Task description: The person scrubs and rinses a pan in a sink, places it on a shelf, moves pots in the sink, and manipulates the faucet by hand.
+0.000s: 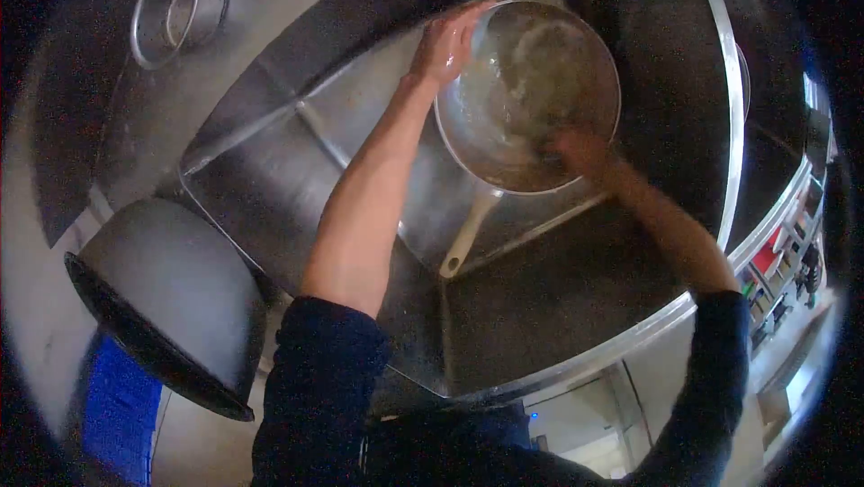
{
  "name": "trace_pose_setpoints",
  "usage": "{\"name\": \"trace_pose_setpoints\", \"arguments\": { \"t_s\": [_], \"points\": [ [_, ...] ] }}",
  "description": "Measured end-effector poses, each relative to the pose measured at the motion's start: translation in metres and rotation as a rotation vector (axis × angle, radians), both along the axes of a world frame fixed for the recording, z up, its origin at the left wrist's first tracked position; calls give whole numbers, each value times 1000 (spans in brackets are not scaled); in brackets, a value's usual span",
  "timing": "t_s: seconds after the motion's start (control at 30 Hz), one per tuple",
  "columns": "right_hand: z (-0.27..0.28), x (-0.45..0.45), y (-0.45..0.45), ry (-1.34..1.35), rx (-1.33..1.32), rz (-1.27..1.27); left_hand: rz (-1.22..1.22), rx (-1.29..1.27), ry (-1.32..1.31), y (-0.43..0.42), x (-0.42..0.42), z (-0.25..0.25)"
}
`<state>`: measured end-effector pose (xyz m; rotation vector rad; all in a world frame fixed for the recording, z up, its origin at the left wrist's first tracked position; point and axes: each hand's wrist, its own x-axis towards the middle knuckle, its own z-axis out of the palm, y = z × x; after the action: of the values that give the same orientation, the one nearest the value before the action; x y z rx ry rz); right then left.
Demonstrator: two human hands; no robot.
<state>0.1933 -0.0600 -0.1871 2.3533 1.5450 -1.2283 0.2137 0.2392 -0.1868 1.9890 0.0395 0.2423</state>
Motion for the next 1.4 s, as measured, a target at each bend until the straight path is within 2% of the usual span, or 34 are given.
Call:
{"name": "trace_pose_setpoints", "arguments": {
  "t_s": [0.03, 0.1, 0.17, 0.23, 0.3, 0.37, 0.4, 0.47, 0.53, 0.57, 0.63, 0.67, 0.73, 0.8, 0.83, 0.9, 0.97, 1.03, 1.07, 1.1, 1.13, 1.17, 1.2, 1.23, 1.27, 1.3, 1.33, 1.37, 1.4],
  "points": [
    [-4, 13, -21, 3, -60, 62, 23, -18, 74, -2, -3, 1],
    [-53, 13, -59, 24, -23, 46, 92, -88, 106, -12, -9, 5],
    [-21, -15, -7, -182, 283, 12, 154, -139, 126, -17, -4, 8],
    [-12, -33, 45, -101, 418, -250, 173, -239, 34, -21, -5, 3],
    [-31, -43, 89, -161, 503, -580, 163, -282, 31, -20, -6, -5],
    [-28, -33, 108, -117, 516, -604, 159, -332, 31, -16, -6, -4],
    [-24, -27, 111, -81, 526, -619, 128, -273, 67, -10, -6, -7],
    [-10, -22, 98, -63, 469, -539, 94, -228, 104, -9, -4, -8],
    [-16, -13, 53, -36, 36, -9, 129, -234, -73, -8, -4, -27],
    [0, 4, 26, 43, -145, 41, 129, -241, -68, -12, -7, -18],
    [23, 23, 20, 126, -333, 101, 169, -143, 79, -9, -11, -12],
    [36, 19, 21, 141, -265, 37, 172, -151, 87, -12, -14, -10],
    [27, 7, 24, 139, -192, -31, 196, -302, 57, -16, -8, -7],
    [-18, -28, 21, 26, 174, -213, 179, -319, 68, -18, -7, -11],
    [-12, -35, 35, 26, 171, -213, 159, -341, 86, -19, -9, -9],
    [0, -50, 65, -79, 79, -495, 146, -321, 98, -19, -9, -2],
    [-1, -59, 66, -74, 86, -567, 149, -307, 107, -19, -7, 4],
    [15, -60, 61, -66, 90, -639, 40, -118, 153, -16, -5, -4],
    [28, -59, 52, 15, 37, -489, 36, -123, 147, -14, -4, -8],
    [39, -56, 45, 100, -17, -338, 13, 161, 44, -12, -4, -13],
    [39, -51, 32, 96, -23, -340, -10, 441, -61, -14, -4, -13],
    [37, -44, 17, 72, -134, -267, -13, 432, -71, -24, -7, -11],
    [31, -34, 0, 44, -243, -192, -72, 832, -214, -38, -13, -4],
    [8, -32, -25, 32, -246, -195, -225, 1012, -226, -62, -26, -21],
    [-31, -34, -53, -212, -84, -115, -386, 1170, -260, -85, -40, -38],
    [-53, -34, -62, -456, 83, -36, -642, 1096, -159, -110, -61, -75],
    [-43, -26, -52, -463, 91, -39, -561, 898, 28, -110, -75, -52],
    [-24, -15, -40, -435, 20, -387, -474, 690, 211, -113, -93, -29],
    [-16, 0, -24, -405, -39, -730, -460, 705, 201, -111, -93, -28]
  ]
}}
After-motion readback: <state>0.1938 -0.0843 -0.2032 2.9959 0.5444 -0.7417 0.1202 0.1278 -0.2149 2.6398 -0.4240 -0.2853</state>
